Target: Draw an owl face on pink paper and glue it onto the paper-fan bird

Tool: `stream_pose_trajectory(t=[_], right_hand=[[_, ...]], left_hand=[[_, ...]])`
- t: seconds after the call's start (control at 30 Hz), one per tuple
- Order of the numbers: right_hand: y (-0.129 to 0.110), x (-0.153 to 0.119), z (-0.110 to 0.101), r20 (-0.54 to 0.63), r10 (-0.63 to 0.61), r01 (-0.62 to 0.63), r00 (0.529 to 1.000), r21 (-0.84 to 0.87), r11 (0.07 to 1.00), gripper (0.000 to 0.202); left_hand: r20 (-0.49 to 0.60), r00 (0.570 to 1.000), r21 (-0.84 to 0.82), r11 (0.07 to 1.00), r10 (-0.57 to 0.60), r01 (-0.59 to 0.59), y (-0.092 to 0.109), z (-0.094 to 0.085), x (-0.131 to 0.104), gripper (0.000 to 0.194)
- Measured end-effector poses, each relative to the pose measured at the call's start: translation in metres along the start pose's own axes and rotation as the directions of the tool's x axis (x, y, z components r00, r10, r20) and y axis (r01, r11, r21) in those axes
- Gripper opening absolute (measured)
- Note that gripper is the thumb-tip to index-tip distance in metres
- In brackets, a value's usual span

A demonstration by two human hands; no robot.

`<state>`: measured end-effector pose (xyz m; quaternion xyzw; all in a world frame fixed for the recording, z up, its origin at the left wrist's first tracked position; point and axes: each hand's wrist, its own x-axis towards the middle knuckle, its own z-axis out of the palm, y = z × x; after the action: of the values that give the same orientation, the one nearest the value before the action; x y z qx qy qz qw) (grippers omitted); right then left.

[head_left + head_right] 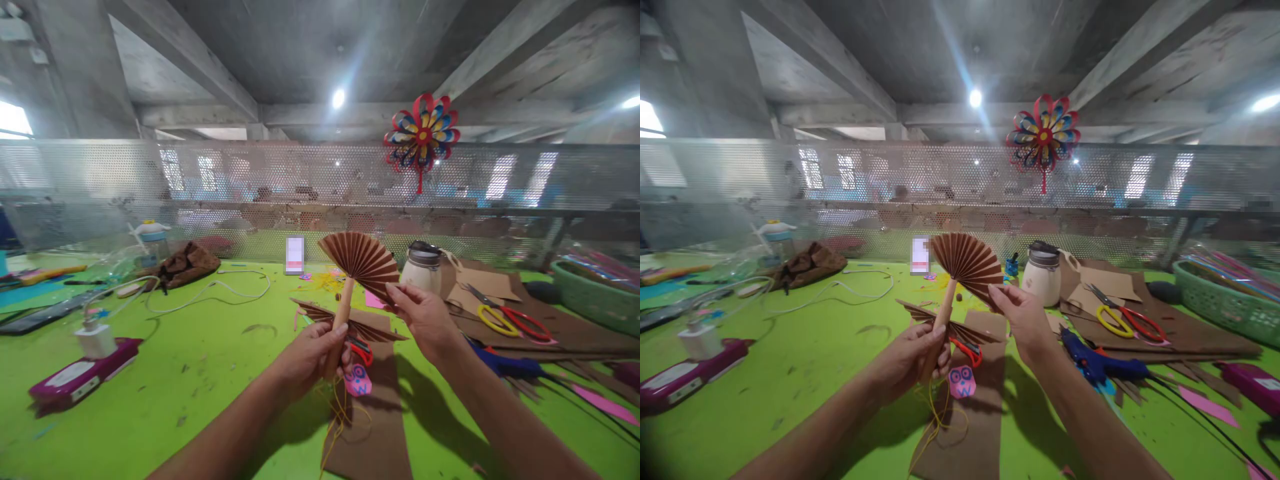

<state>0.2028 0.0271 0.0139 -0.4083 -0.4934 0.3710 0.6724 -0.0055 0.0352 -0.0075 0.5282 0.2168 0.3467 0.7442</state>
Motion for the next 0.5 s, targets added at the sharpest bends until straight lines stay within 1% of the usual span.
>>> stream_pose_trajectory(t=[0.1,0.27,0.4,0.5], right_hand=[[-0.004,0.002,-0.003,-0.008,-0.014,0.014,1.0,0.039,0.999,0.034],[-0.008,0.005,-0.009,-0.098,-0.035,0.042,0.995,0.071,0.997,0.031],[-0.012,0.005,-0.007,-0.118,-0.031,0.042,0.992,0.089,0.995,0.032],[-0.009,0.003,-0.004,-0.142,0.01,0.009,0.99,0.128,0.992,0.039]], left_hand=[[0.026,0.999,0.012,0.999,-0.042,0.042,0.0,0.0,-0.001,0.037],[0.058,0.995,0.006,0.996,-0.087,0.086,-0.005,0.001,0.0,0.036],[0.067,0.996,-0.025,0.997,-0.066,0.068,-0.006,0.003,0.001,0.036],[0.037,0.999,-0.052,0.999,-0.01,0.012,-0.003,0.006,0.001,0.037]])
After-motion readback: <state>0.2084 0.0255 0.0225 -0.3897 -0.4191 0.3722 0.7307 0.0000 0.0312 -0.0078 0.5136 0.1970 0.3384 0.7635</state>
